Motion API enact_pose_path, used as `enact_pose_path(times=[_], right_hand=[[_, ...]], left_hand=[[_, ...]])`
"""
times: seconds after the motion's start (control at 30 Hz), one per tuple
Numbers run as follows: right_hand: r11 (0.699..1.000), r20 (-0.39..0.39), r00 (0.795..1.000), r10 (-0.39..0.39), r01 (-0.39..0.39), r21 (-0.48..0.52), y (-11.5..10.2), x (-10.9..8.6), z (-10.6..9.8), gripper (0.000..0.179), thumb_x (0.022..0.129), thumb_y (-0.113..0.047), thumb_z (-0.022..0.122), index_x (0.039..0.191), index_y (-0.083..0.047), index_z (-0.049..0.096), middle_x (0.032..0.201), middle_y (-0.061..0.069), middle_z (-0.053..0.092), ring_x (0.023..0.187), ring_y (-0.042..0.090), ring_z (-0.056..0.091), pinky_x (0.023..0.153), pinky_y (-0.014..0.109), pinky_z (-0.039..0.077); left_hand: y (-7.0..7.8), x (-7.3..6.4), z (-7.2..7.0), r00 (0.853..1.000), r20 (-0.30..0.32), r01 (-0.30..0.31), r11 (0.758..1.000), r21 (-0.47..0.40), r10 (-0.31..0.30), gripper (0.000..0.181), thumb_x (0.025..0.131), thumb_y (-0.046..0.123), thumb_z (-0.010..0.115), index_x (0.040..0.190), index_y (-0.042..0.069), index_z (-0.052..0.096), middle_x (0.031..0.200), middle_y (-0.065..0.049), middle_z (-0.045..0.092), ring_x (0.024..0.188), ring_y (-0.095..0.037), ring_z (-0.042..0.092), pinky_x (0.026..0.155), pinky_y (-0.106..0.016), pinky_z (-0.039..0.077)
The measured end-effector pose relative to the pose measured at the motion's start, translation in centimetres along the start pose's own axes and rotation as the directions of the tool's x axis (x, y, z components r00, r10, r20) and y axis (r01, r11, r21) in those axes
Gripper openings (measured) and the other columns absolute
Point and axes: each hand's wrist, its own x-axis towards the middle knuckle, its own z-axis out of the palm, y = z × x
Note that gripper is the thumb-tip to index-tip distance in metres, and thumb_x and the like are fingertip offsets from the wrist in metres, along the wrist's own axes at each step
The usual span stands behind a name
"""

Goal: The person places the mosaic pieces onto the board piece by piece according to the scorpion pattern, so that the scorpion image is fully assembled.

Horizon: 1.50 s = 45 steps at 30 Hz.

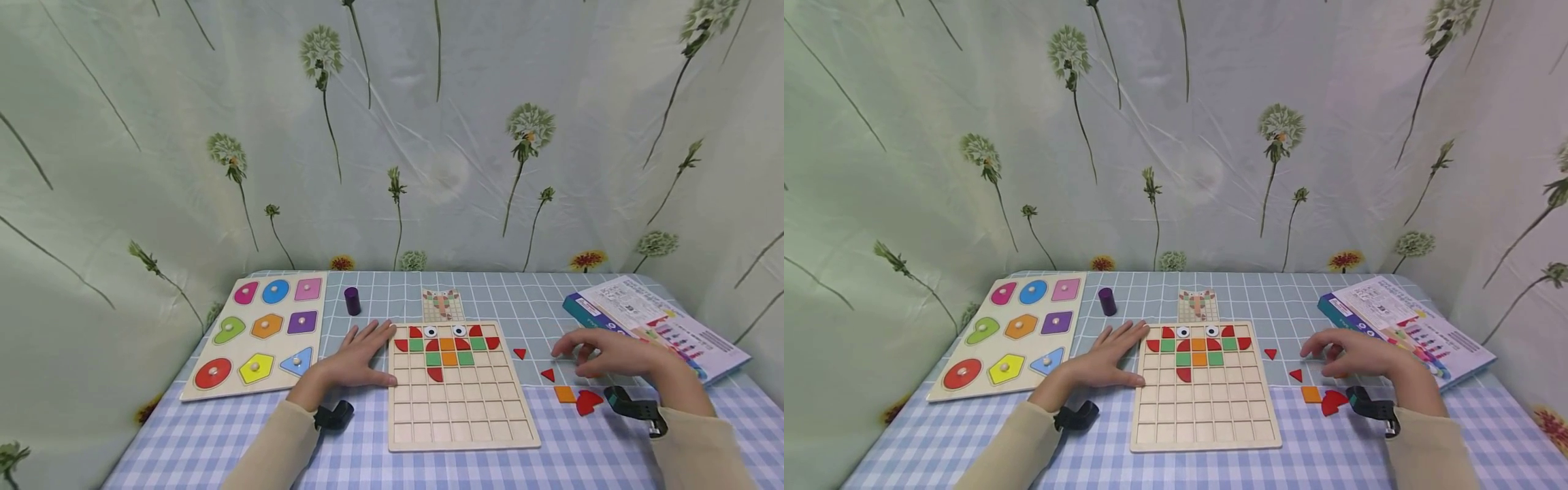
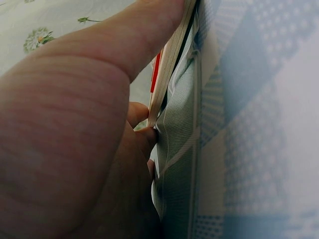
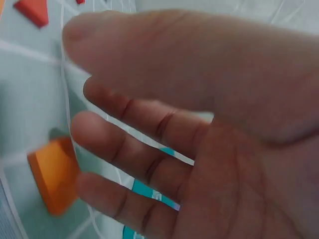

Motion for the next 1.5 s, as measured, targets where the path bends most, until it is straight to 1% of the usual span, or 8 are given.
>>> enact_pose_path(times=[0.23,0.4,0.47,0.67,0.87,1.13,1.37,1.5], right_hand=[[0.996,-0.014,0.998,0.053,-0.054,-0.067,0.9,-1.3,-0.8,0.035,0.084,-0.015,0.077,0.117,-0.017,0.068,0.101,0.007,0.060,0.082,0.013,0.054,0.065,0.021,0.049],[0.996,0.005,0.998,0.056,-0.056,-0.065,1.3,-1.8,-1.1,0.032,0.084,-0.013,0.075,0.116,-0.016,0.068,0.090,0.005,0.057,0.077,0.013,0.054,0.062,0.021,0.042],[0.995,0.008,0.997,0.076,-0.075,-0.064,1.5,-1.8,-1.1,0.032,0.084,-0.012,0.075,0.115,-0.016,0.068,0.088,0.005,0.056,0.077,0.013,0.054,0.062,0.021,0.041],[0.991,0.009,0.991,0.135,-0.135,-0.025,1.8,-1.3,-0.8,0.036,0.083,-0.009,0.075,0.117,-0.010,0.063,0.083,0.005,0.053,0.075,0.015,0.053,0.060,0.021,0.041],[0.991,-0.019,0.990,0.137,-0.137,0.002,1.9,-0.9,-0.6,0.039,0.084,-0.008,0.074,0.119,-0.006,0.058,0.080,0.004,0.052,0.069,0.015,0.051,0.057,0.020,0.040],[0.987,-0.088,0.985,0.151,-0.154,-0.037,2.0,-0.4,-0.4,0.029,0.085,-0.009,0.074,0.110,-0.002,0.059,0.076,0.002,0.050,0.069,0.013,0.048,0.058,0.020,0.037],[0.978,-0.148,0.972,0.184,-0.196,-0.069,1.5,0.5,0.3,0.030,0.084,-0.014,0.076,0.109,-0.007,0.061,0.076,0.002,0.051,0.070,0.014,0.050,0.058,0.021,0.040],[0.983,-0.168,0.974,0.150,-0.165,-0.082,1.3,0.9,0.8,0.030,0.084,-0.017,0.077,0.109,-0.008,0.063,0.075,0.002,0.052,0.069,0.013,0.050,0.059,0.021,0.041]], left_hand=[[-0.1,0.0,0.1,1.000,-0.002,0.007,1.000,0.001,-0.007,0.101,0.082,0.058,0.074,0.161,0.021,0.022,0.170,0.001,0.016,0.158,-0.029,0.004,0.125,-0.059,-0.003],[-0.1,0.1,0.1,1.000,-0.004,0.020,1.000,0.004,-0.020,0.102,0.082,0.058,0.074,0.161,0.022,0.021,0.170,0.002,0.015,0.159,-0.027,0.004,0.126,-0.058,-0.003],[0.0,0.1,0.0,1.000,-0.001,0.022,1.000,0.006,-0.022,0.102,0.082,0.058,0.074,0.161,0.022,0.021,0.170,0.003,0.015,0.159,-0.027,0.004,0.126,-0.057,-0.003],[0.0,0.0,-0.1,1.000,0.004,0.018,1.000,0.013,-0.018,0.102,0.082,0.058,0.073,0.161,0.022,0.020,0.170,0.002,0.014,0.159,-0.027,0.003,0.126,-0.057,-0.004],[0.0,0.0,-0.1,1.000,0.000,0.008,1.000,0.010,-0.008,0.102,0.082,0.058,0.074,0.161,0.020,0.021,0.170,0.000,0.015,0.159,-0.028,0.004,0.126,-0.058,-0.002],[0.0,0.1,-0.1,1.000,-0.003,0.014,1.000,0.010,-0.013,0.101,0.082,0.057,0.074,0.161,0.020,0.022,0.170,0.001,0.015,0.159,-0.028,0.004,0.126,-0.058,-0.003],[0.1,-0.1,-0.2,1.000,-0.003,0.013,1.000,-0.001,-0.013,0.101,0.082,0.057,0.074,0.161,0.020,0.022,0.170,0.000,0.016,0.158,-0.029,0.004,0.125,-0.059,-0.003],[0.1,-0.1,-0.2,1.000,-0.001,0.013,1.000,0.001,-0.013,0.101,0.083,0.057,0.074,0.161,0.020,0.022,0.170,-0.001,0.016,0.158,-0.029,0.004,0.125,-0.059,-0.003]])
